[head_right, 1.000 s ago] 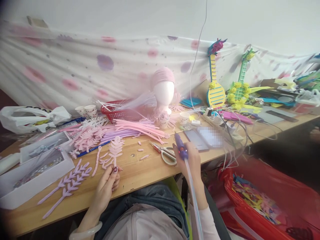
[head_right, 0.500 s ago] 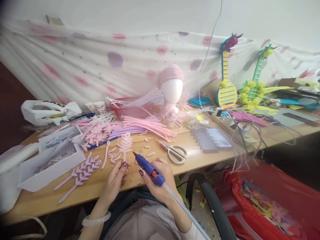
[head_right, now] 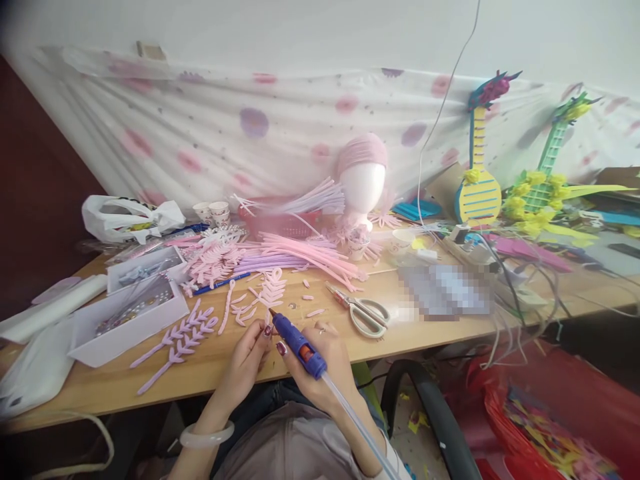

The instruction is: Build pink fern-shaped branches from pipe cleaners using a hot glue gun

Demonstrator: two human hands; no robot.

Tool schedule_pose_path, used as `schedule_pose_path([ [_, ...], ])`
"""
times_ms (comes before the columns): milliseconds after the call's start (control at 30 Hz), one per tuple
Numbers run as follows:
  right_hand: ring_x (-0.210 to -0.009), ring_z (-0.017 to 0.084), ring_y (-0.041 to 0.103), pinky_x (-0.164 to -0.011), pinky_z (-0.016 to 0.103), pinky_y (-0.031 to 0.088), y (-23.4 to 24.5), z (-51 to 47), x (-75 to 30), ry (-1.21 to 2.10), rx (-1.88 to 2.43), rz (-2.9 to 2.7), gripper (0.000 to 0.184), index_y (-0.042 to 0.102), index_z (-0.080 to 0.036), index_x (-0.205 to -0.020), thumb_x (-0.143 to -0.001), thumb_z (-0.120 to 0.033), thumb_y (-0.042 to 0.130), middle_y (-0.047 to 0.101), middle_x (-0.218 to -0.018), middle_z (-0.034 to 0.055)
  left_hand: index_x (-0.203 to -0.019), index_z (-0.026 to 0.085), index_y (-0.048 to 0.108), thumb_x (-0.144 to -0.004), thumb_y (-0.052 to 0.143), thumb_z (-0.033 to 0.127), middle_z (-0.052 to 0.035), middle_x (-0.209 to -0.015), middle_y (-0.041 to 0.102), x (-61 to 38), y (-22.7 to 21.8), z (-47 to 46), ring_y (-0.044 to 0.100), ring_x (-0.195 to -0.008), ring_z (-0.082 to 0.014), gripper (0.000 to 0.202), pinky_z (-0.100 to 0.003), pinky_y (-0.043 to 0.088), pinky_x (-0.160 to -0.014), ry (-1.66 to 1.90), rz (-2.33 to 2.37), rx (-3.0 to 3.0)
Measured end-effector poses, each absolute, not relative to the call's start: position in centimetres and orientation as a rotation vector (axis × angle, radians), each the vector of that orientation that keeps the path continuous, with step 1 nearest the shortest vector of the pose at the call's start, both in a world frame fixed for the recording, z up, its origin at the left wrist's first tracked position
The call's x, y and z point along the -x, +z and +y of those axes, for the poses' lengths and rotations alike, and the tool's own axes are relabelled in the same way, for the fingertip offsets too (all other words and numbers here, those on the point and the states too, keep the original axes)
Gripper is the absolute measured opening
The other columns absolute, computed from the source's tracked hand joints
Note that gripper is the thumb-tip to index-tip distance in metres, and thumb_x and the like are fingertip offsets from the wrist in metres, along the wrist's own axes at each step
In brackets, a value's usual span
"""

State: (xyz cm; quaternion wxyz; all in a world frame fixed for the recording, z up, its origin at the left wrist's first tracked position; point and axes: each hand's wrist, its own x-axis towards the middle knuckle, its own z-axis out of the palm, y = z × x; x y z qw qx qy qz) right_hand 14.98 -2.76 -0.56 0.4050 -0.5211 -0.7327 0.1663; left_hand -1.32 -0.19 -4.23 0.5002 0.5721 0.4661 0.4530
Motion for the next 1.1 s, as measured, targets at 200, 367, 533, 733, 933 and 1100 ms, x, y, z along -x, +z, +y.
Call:
schedule_pose_path([
  [200, -0.057, 0.016, 0.045, -0.056, 0.029, 0.031, -0.42, -2.69, -15.1, 0.418, 1.326, -1.865, 0.037, 0.04, -0.022, -0.058, -0.088, -0.043, 0.05, 0.043, -0.056, -0.0009, -0.077, 0.021, 0.045, -0.089, 0.041, 0.052, 0.0054, -0.062, 0.037, 1.32, -3.95, -0.32, 0.034, -0.054, -0.0121, 0.034, -0.023, 0.027, -0.048, 1.089, 1.128, -1.409],
  [367, -0.056, 0.016, 0.043, -0.055, 0.028, 0.031, -0.45, -2.65, -15.04, 0.439, 1.346, -1.841, 0.039, 0.036, -0.022, -0.057, -0.087, -0.043, 0.05, 0.04, -0.054, -0.002, -0.08, 0.021, 0.045, -0.092, 0.039, 0.05, 0.0052, -0.066, 0.037, 1.34, -3.73, -0.38, 0.034, -0.056, -0.0118, 0.032, -0.023, 0.029, -0.051, 1.059, 1.128, -1.448],
  [533, -0.056, 0.016, 0.044, -0.055, 0.028, 0.03, -0.53, -2.68, -15.05, 0.446, 1.371, -1.842, 0.038, 0.036, -0.022, -0.057, -0.086, -0.042, 0.051, 0.041, -0.055, -0.0015, -0.079, 0.021, 0.046, -0.091, 0.04, 0.052, 0.0052, -0.064, 0.037, 1.39, -3.92, -0.35, 0.033, -0.055, -0.0121, 0.033, -0.022, 0.026, -0.048, 1.064, 1.125, -1.425],
  [733, -0.056, 0.016, 0.044, -0.055, 0.028, 0.03, -0.5, -2.68, -15.03, 0.453, 1.393, -1.87, 0.039, 0.038, -0.022, -0.056, -0.086, -0.044, 0.051, 0.043, -0.055, -0.0007, -0.08, 0.022, 0.048, -0.09, 0.041, 0.052, 0.0057, -0.061, 0.036, 1.39, -3.99, -0.32, 0.032, -0.053, -0.012, 0.033, -0.022, 0.026, -0.047, 1.072, 1.126, -1.414],
  [933, -0.056, 0.016, 0.045, -0.056, 0.028, 0.03, -0.05, -2.7, -15.26, 0.451, 1.404, -1.901, 0.04, 0.041, -0.021, -0.056, -0.087, -0.044, 0.051, 0.044, -0.055, -0.0006, -0.08, 0.021, 0.051, -0.089, 0.043, 0.05, 0.005, -0.062, 0.038, 1.48, -4.05, -0.31, 0.033, -0.053, -0.0123, 0.031, -0.022, 0.026, -0.047, 1.084, 1.114, -1.421],
  [1100, -0.055, 0.015, 0.047, -0.055, 0.027, 0.032, 0.3, -2.77, -15.45, 0.451, 1.42, -1.897, 0.042, 0.042, -0.021, -0.056, -0.088, -0.046, 0.051, 0.046, -0.056, -0.0009, -0.081, 0.021, 0.053, -0.09, 0.042, 0.049, 0.0048, -0.061, 0.037, 1.42, -4.17, -0.25, 0.034, -0.053, -0.0126, 0.032, -0.022, 0.027, -0.047, 1.093, 1.097, -1.419],
])
